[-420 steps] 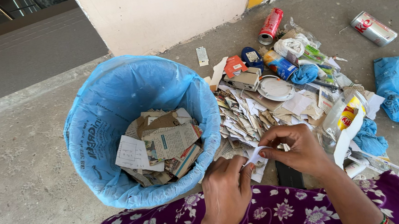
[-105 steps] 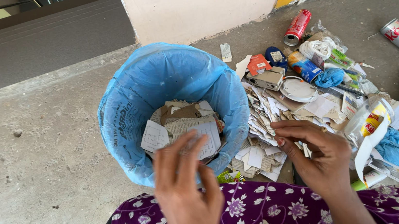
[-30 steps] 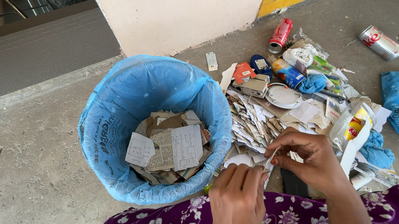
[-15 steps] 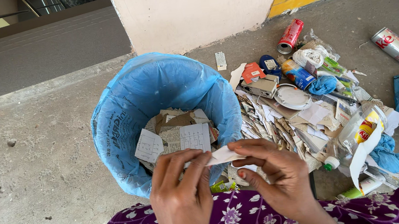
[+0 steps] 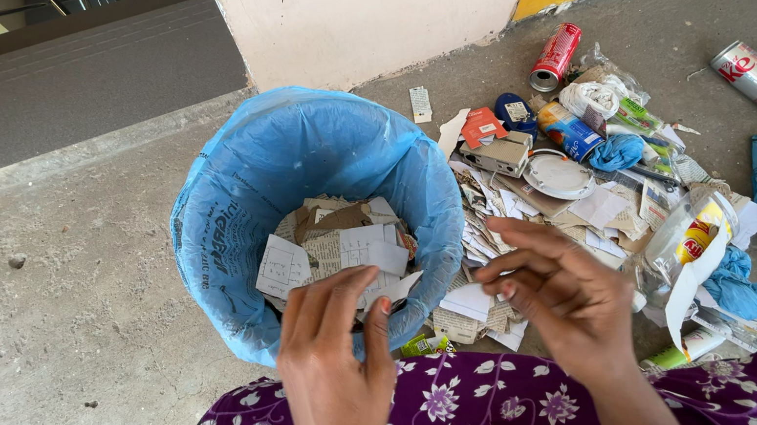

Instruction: The person sits on the floor and sorts through a pile of paper scraps, folding and placing them into a blue plastic bag. The person handles various paper items one at a time, including newspaper clippings and cardboard pieces.

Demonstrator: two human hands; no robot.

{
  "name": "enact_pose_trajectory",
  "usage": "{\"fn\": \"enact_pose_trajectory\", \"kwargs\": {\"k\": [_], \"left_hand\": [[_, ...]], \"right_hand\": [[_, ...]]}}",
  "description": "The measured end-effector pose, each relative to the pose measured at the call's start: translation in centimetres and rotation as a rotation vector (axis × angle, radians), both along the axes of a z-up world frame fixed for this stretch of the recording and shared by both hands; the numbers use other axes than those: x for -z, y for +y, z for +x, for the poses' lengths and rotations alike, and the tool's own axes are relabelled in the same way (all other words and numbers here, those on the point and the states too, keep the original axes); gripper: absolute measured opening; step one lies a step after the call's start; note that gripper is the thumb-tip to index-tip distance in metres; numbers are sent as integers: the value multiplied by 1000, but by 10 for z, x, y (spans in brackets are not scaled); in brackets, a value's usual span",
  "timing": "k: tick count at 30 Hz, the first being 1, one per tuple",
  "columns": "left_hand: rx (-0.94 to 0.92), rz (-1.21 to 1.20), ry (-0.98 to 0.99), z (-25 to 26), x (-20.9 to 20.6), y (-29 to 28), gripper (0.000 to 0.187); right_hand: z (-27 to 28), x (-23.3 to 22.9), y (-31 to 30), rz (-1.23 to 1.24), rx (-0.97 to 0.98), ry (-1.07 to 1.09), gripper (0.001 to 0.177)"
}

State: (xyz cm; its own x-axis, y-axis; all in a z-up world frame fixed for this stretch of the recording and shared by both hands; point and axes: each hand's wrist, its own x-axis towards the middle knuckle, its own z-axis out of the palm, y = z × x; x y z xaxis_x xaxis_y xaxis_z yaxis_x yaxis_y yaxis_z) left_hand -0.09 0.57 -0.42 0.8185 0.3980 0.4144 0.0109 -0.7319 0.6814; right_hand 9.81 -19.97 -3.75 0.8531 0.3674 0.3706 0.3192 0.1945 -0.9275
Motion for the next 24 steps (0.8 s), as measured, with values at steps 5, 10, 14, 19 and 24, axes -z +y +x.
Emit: {"fn": "enact_pose_trajectory", "kwargs": {"k": [5, 10, 14, 19, 24], "left_hand": [[268, -158, -146, -2, 2, -30, 21], [501, -505, 82, 3, 22, -66, 19], [481, -639, 345, 27, 62, -80, 24], [324, -546, 618, 53, 131, -85, 43], [238, -553, 593, 69, 184, -88, 53]], "right_hand": [[9, -2, -24, -157, 144, -6, 28], [17, 0, -31, -552, 171, 0, 24], [27, 17, -31, -914, 151, -133, 24], [37, 68, -22, -1179, 48, 9, 24], [35, 122, -12, -1406, -2, -9, 36]]}}
